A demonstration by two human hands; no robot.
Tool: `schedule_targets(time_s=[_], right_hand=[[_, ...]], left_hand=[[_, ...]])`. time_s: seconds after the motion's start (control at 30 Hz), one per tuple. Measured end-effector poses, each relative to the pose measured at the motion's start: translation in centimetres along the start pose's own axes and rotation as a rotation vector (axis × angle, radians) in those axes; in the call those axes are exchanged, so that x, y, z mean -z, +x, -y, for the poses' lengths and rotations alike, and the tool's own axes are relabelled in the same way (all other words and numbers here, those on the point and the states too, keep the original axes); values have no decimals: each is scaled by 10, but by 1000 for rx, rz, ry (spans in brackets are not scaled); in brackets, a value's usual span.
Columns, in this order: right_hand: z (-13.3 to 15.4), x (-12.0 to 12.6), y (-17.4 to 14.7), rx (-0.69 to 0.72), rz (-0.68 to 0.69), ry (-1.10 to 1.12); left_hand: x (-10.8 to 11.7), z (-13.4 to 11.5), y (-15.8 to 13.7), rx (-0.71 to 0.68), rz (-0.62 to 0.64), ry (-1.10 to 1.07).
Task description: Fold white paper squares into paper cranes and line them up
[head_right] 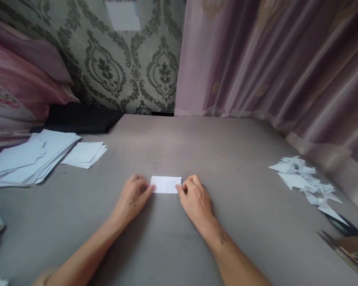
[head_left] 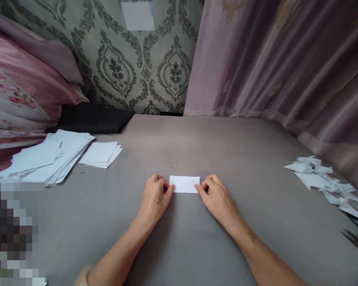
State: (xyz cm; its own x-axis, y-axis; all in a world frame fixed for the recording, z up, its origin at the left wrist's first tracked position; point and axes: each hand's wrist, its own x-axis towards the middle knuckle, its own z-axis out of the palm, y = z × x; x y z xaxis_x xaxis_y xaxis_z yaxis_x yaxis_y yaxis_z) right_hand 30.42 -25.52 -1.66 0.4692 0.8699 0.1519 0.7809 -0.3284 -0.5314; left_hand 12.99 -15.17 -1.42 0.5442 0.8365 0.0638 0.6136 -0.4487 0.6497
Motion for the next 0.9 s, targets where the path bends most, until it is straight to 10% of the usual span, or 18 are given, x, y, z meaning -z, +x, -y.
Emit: schedule_targets(time_s=[0.3,0.63,0.9], right_hand=[[1,3,-1,11,14,29],[4,4,-5,161,84,-204],[1,1,-5,201,23,-237]], left_hand=[[1,1,-3,-41,-24,26],[-6,5,-2,-553,138,170],[4,-16,-1,-488,163,184]])
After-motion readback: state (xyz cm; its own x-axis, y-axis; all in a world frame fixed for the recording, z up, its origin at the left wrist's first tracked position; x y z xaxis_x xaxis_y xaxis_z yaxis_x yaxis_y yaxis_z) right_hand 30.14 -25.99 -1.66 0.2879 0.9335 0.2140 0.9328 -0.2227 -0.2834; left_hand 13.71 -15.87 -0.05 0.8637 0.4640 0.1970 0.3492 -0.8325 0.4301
